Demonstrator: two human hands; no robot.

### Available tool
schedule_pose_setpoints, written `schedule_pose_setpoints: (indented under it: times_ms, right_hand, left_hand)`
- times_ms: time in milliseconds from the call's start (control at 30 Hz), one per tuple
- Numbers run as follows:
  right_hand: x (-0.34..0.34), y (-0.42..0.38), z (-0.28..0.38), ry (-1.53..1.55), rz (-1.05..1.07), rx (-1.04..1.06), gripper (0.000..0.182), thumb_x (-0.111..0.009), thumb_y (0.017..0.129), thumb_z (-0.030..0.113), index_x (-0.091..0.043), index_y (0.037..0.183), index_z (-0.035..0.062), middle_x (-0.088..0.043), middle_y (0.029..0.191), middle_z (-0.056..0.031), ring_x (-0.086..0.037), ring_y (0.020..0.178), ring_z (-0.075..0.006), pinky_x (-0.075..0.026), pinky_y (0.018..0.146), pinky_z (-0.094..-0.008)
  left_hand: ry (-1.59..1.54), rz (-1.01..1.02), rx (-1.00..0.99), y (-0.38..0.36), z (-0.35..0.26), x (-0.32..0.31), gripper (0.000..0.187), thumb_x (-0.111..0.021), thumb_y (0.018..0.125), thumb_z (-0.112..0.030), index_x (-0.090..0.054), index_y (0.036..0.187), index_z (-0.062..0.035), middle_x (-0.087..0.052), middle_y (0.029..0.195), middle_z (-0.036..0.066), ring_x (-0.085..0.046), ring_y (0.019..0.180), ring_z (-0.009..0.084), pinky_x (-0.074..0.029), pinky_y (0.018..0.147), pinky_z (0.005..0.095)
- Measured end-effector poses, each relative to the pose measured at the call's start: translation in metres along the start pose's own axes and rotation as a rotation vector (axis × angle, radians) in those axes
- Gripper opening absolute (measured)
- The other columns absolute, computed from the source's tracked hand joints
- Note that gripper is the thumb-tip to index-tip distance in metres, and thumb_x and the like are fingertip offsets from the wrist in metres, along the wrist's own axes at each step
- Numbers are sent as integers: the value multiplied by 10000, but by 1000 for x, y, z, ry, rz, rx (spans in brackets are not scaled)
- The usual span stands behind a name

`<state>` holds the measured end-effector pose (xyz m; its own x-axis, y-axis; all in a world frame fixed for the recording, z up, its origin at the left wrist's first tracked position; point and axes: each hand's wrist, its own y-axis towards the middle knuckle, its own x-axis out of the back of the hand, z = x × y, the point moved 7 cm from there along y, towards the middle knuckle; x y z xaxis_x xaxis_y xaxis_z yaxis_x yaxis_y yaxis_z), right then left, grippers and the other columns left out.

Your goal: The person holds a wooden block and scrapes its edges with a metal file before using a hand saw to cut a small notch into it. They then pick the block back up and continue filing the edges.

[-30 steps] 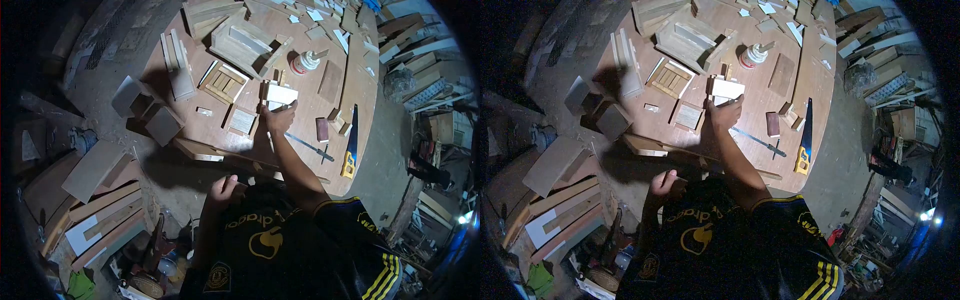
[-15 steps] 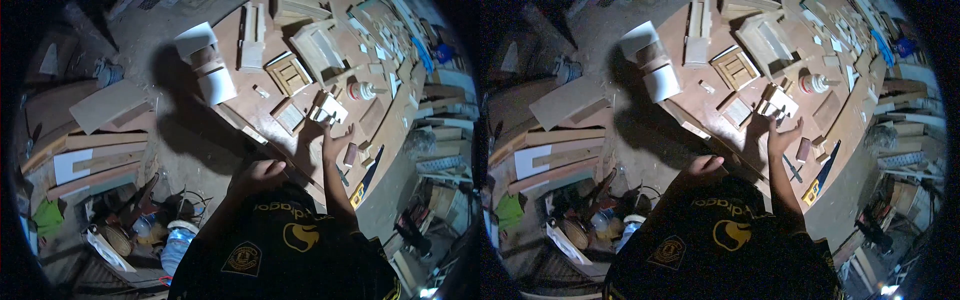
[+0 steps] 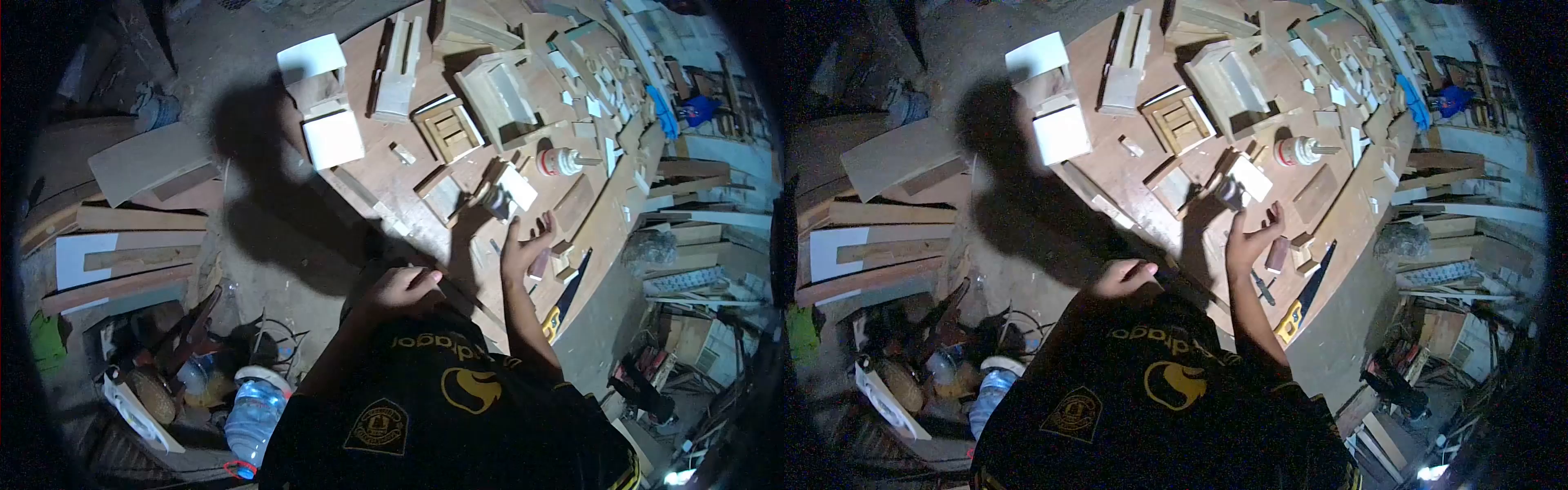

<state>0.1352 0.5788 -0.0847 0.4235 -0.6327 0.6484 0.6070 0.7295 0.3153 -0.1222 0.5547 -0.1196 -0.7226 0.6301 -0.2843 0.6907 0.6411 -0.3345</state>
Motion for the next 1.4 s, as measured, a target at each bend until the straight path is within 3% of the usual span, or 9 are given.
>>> schedule_pose_setpoints:
  times_ms: [133,433,533,733,967,1033,1233,1367,1400]
  right_hand:
    - [7,-6,5,18,8,41,651,-678,815,117,-330,1355,14,-413,1269,-158,-450,1129,-271,-366,964,-404]
    - [14,-26,15,376,175,-25,330,-532,910,-11,-439,1226,17,-511,1114,-98,-542,891,-135,-464,748,-249]
    - [0,-40,37,497,561,-42,70,-548,907,-19,-599,951,0,-593,859,-33,-561,788,-105,-465,743,-244]
    - [17,-66,100,412,1016,193,279,-756,776,106,-681,1040,55,-614,830,-62,-589,757,-159,-473,715,-288]
    - [40,-66,81,351,858,149,152,-749,776,120,-696,909,68,-627,805,-86,-623,734,-222,-503,652,-329]
    - [52,-63,74,340,770,176,142,-729,780,123,-691,904,65,-639,821,-105,-630,740,-256,-511,665,-355]
    - [98,-56,55,186,545,153,154,-710,786,222,-667,830,81,-623,773,-96,-626,702,-283,-506,621,-367]
    - [124,-58,36,123,391,160,211,-726,768,253,-634,824,72,-619,756,-104,-620,695,-305,-495,629,-388]
    - [131,-58,31,121,383,139,226,-729,765,270,-632,820,73,-618,752,-108,-616,682,-306,-491,619,-390]
  left_hand:
    - [121,-106,-100,0,-7,1,342,-546,957,-313,-628,912,15,-627,792,217,-649,745,345,-479,657,378]
    - [189,-176,-83,-2,-11,-11,368,-510,974,-334,-610,938,18,-643,798,196,-657,746,317,-487,677,376]
    - [40,-145,-34,-3,-10,-18,384,-466,994,-347,-593,978,15,-650,781,151,-658,700,242,-499,649,341]
    - [-181,-81,109,-1,-1,-32,440,-345,1028,-384,-546,1055,6,-638,754,77,-622,638,146,-508,583,287]
    - [-117,-10,141,10,4,-60,510,-296,1025,-442,-530,1086,7,-647,790,100,-618,636,147,-505,581,281]
    - [16,117,144,16,-2,-70,520,-255,1030,-442,-501,1168,-6,-641,890,100,-621,695,151,-520,602,274]
    - [441,73,107,37,-27,-101,414,-305,1038,-368,-497,1121,-11,-631,848,100,-634,667,170,-521,609,305]
    - [557,301,-72,51,-52,-143,353,-328,1040,-333,-467,1158,-31,-576,905,83,-604,732,144,-515,647,285]
    - [472,337,77,56,-39,-148,351,-347,1038,-329,-462,1179,-29,-583,908,89,-600,731,145,-513,661,281]
